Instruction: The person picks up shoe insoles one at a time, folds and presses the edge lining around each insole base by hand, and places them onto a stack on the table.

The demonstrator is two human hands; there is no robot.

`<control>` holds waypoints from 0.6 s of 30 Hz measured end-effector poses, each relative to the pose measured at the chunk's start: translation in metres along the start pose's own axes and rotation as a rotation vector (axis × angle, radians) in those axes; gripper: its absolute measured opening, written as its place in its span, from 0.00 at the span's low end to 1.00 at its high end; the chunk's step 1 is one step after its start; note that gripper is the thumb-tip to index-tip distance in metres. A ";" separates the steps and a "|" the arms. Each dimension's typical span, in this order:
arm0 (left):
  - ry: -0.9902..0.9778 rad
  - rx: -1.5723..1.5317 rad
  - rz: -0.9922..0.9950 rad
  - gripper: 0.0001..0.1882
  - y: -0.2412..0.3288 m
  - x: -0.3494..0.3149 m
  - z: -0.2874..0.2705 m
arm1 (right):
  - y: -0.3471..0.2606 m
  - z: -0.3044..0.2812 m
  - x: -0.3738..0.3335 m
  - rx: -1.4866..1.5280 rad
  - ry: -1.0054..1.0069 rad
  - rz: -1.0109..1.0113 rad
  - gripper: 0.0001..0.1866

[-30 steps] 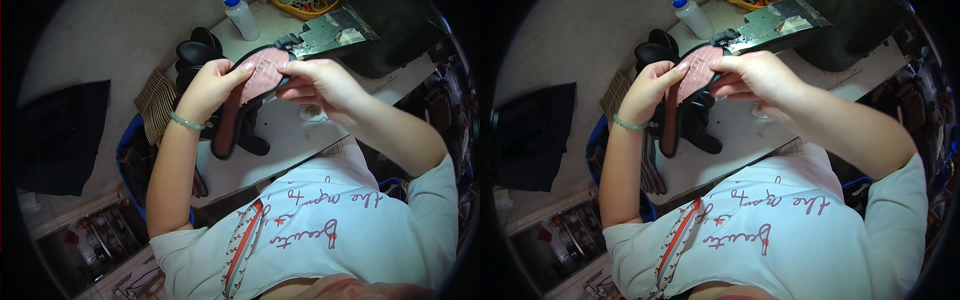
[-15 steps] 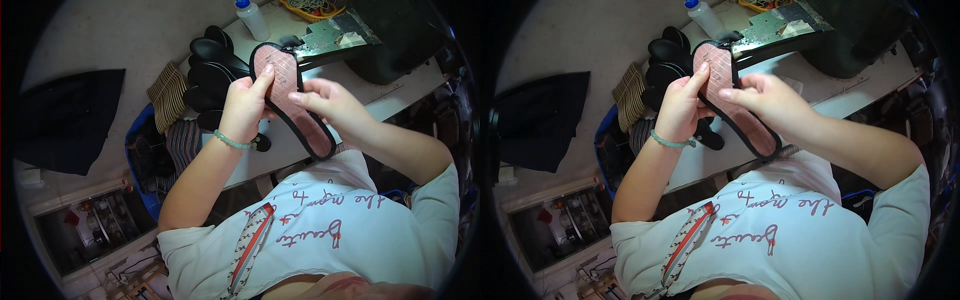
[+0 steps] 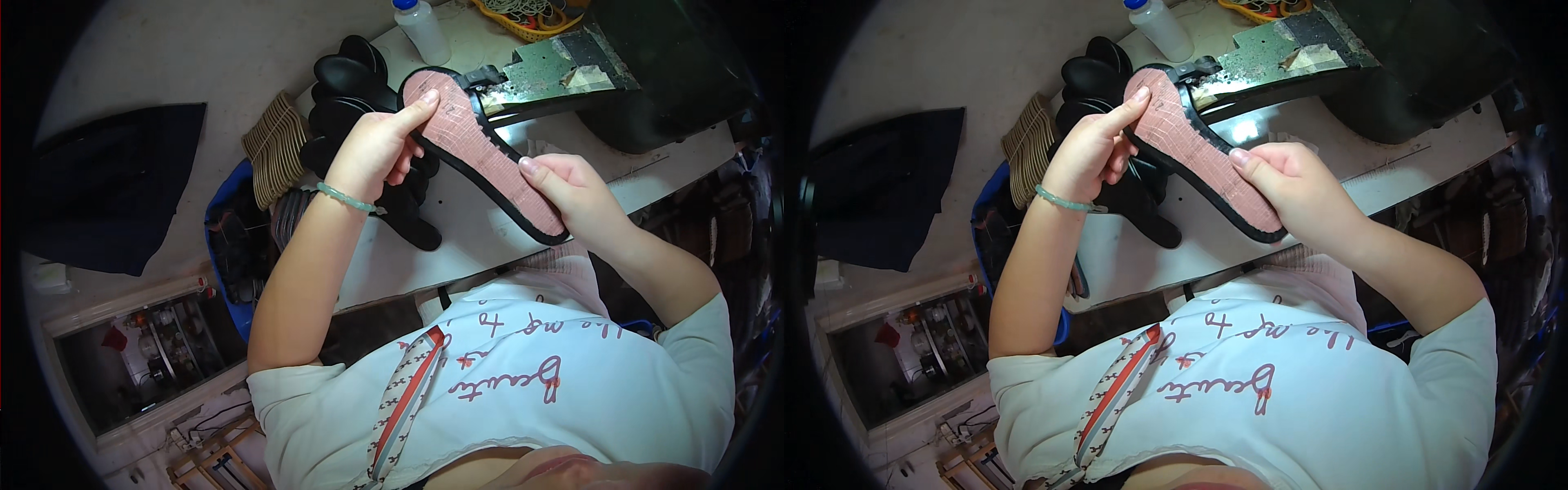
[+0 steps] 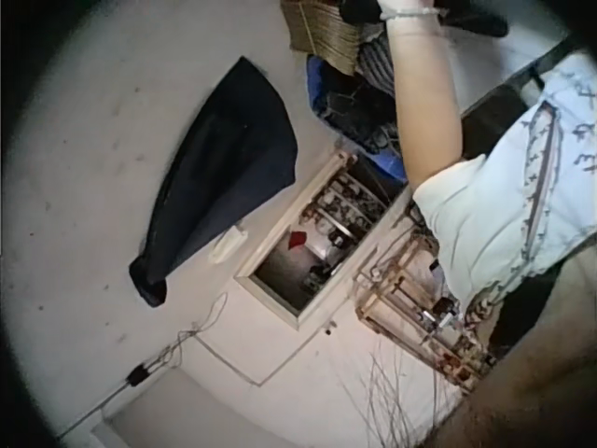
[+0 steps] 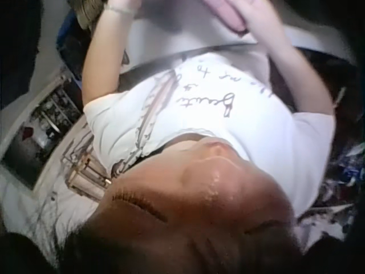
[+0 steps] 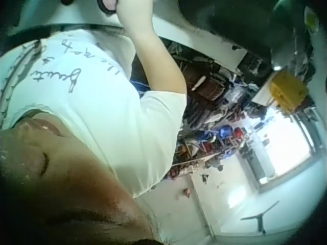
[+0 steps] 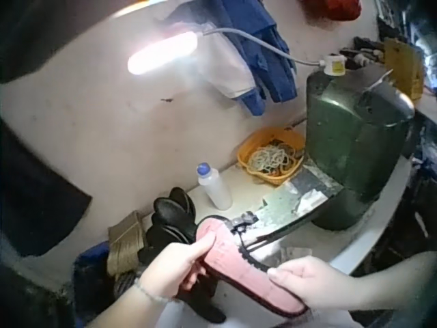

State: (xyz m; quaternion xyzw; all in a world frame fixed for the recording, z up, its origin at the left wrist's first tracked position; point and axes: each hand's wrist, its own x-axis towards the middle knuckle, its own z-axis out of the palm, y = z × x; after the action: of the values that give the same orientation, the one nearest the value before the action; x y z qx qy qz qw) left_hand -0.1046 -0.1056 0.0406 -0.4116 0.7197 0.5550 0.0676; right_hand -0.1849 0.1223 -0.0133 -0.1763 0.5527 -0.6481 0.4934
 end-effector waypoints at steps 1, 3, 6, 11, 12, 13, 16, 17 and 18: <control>0.003 -0.004 -0.003 0.33 0.001 0.003 -0.001 | 0.001 -0.003 0.005 0.000 -0.033 0.002 0.19; -0.005 -0.034 -0.023 0.32 0.004 0.013 -0.004 | -0.001 -0.005 0.012 -0.001 -0.062 0.009 0.19; -0.019 -0.078 -0.014 0.30 0.004 0.029 -0.006 | -0.016 0.001 0.021 0.013 -0.063 0.036 0.20; -0.026 -0.142 0.002 0.28 0.007 0.053 -0.018 | -0.030 0.019 0.034 0.060 -0.024 0.072 0.20; -0.026 -0.144 0.008 0.28 0.005 0.054 -0.018 | -0.033 0.024 0.036 0.108 -0.032 0.077 0.20; -0.001 -0.254 0.093 0.26 0.003 0.053 -0.020 | -0.038 0.036 0.033 0.060 -0.019 0.084 0.20; -0.089 -0.681 0.369 0.17 -0.022 0.033 -0.016 | -0.021 0.067 0.010 -0.003 -0.157 0.066 0.18; -0.092 -0.830 0.385 0.17 -0.025 0.012 -0.009 | -0.012 0.068 0.007 -0.163 -0.206 -0.023 0.17; -0.072 -0.977 0.401 0.18 -0.030 -0.014 -0.007 | 0.000 0.070 0.004 -0.319 -0.277 -0.114 0.16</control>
State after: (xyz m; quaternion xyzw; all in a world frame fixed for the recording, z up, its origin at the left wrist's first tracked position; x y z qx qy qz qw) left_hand -0.0732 -0.1055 0.0282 -0.2302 0.4390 0.8414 -0.2150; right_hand -0.1330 0.0807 0.0082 -0.3704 0.5642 -0.5489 0.4933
